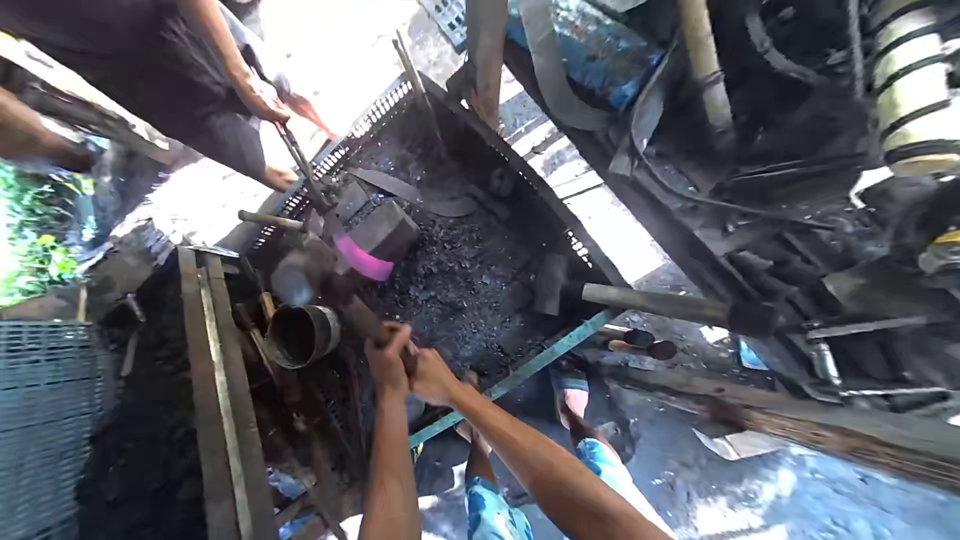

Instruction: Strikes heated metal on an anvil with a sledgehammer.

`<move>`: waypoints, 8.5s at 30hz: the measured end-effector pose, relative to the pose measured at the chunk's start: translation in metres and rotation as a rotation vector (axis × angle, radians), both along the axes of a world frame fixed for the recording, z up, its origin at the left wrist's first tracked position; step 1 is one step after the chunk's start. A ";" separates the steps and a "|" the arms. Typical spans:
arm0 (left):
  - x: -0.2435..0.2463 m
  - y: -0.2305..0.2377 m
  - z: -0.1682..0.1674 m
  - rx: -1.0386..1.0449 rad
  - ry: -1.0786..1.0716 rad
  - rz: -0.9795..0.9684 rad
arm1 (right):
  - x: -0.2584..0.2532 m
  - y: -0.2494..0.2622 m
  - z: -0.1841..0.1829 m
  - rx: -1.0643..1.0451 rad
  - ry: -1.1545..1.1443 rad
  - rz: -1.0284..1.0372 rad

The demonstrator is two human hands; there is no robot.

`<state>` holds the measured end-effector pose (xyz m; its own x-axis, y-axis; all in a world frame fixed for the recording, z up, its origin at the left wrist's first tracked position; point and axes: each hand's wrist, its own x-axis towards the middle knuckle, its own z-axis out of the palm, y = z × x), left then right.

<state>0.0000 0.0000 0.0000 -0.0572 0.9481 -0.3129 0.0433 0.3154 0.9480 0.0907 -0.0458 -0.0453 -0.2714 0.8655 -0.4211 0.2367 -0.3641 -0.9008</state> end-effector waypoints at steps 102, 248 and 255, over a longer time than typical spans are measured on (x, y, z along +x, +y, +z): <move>0.032 0.048 -0.023 -0.201 -0.184 0.078 | 0.035 0.032 0.014 -0.220 -0.138 -0.074; -0.036 0.070 0.003 0.167 -0.089 -0.080 | -0.031 0.071 0.025 0.035 -0.044 -0.116; -0.037 -0.017 0.197 0.645 -0.204 -0.216 | -0.018 0.024 0.186 0.600 -0.020 -0.013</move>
<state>-0.0371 -0.0171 0.1973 0.1528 0.9314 0.3304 -0.1567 -0.3073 0.9386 0.0731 -0.0216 0.1410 -0.2564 0.9568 0.1371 0.2548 0.2037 -0.9453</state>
